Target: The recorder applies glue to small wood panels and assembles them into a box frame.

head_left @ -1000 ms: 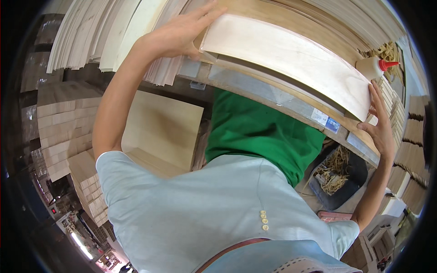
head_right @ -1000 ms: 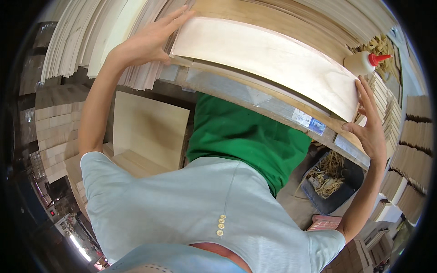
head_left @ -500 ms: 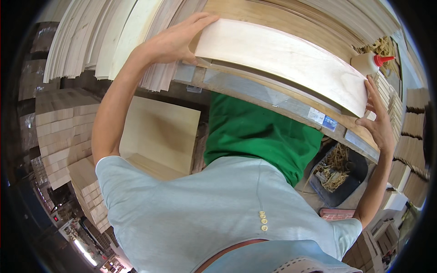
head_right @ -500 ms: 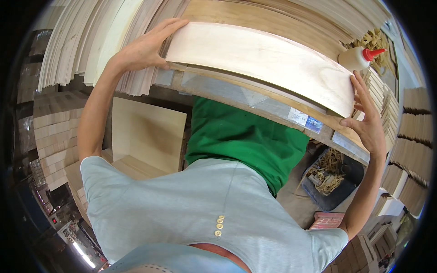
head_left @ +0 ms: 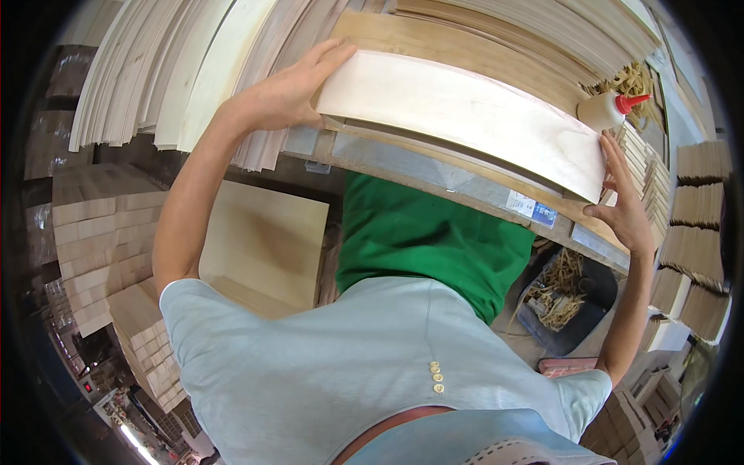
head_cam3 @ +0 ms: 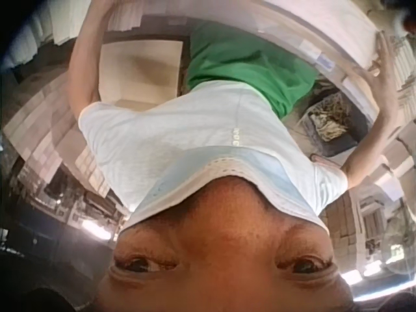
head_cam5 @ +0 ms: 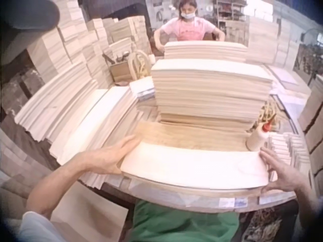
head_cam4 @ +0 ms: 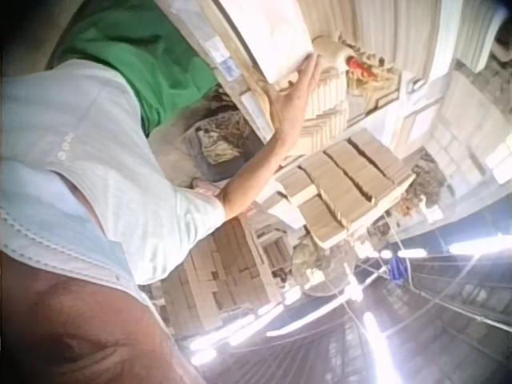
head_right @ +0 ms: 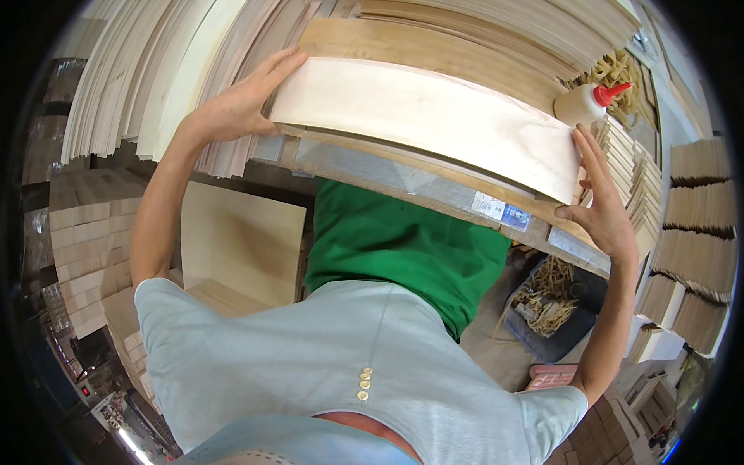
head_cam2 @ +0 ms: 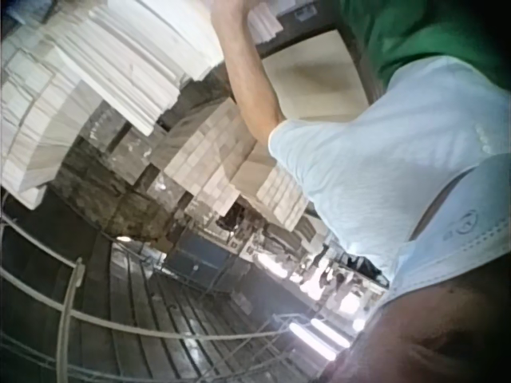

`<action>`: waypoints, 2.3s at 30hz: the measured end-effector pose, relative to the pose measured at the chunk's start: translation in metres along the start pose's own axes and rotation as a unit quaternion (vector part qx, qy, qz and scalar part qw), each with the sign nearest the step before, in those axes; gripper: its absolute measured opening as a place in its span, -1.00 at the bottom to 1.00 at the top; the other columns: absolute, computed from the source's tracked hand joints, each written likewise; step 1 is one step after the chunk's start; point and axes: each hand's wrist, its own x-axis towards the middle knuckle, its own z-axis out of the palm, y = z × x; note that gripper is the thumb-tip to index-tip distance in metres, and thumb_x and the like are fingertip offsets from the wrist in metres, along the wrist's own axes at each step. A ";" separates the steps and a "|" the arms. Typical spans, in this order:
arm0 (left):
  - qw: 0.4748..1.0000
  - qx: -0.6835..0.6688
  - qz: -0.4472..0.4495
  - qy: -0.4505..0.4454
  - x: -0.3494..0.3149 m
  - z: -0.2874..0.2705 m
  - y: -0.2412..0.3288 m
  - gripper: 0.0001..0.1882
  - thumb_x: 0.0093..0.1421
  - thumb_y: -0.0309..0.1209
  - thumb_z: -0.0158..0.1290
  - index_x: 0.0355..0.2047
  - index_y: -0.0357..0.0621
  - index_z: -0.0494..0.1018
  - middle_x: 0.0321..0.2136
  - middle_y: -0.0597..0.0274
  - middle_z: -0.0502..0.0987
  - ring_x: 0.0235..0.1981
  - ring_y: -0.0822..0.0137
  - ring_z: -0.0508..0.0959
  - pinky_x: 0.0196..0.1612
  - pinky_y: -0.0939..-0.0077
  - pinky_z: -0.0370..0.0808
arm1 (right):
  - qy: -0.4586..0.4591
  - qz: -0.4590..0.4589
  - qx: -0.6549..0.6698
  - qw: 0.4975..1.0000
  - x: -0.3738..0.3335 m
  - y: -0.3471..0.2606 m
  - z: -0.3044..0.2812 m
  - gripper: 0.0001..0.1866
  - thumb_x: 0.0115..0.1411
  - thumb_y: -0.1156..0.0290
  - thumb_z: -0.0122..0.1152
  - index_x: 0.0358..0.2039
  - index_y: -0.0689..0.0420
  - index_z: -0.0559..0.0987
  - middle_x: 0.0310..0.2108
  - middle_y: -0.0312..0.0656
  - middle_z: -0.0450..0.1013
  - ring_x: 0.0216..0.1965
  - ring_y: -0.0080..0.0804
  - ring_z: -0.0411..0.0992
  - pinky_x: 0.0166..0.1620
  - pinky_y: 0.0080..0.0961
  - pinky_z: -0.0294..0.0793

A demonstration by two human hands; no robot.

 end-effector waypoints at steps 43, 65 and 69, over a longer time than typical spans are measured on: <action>0.727 -0.659 -0.150 0.121 -0.002 0.076 -0.013 -0.34 0.37 0.09 -0.23 0.19 -0.23 0.25 0.10 0.19 0.40 0.10 0.39 0.35 0.12 0.39 0.28 | 0.103 0.223 0.469 0.848 0.007 0.008 0.049 -0.33 0.37 -0.07 -0.16 0.19 0.30 0.31 0.08 -0.08 0.39 0.06 -0.37 0.39 0.09 -0.29 0.40; 0.717 -0.668 -0.155 0.128 -0.030 0.093 0.005 -0.36 0.36 -0.04 -0.16 0.22 -0.34 0.17 0.16 0.08 0.33 0.19 0.29 0.31 0.26 0.28 0.18 | 0.123 0.288 0.491 0.813 -0.041 -0.002 0.064 -0.25 0.31 -0.12 -0.08 0.25 0.27 0.24 0.20 -0.08 0.29 0.20 -0.35 0.24 0.25 -0.29 0.13; 0.720 -0.663 -0.143 0.144 -0.027 0.087 0.002 -0.31 0.34 0.00 -0.12 0.25 -0.31 0.13 0.18 0.08 0.29 0.22 0.25 0.27 0.29 0.26 0.15 | 0.122 0.232 0.510 0.819 -0.043 -0.001 0.058 -0.25 0.31 -0.14 -0.09 0.27 0.22 0.22 0.24 -0.12 0.25 0.25 -0.36 0.19 0.28 -0.31 0.08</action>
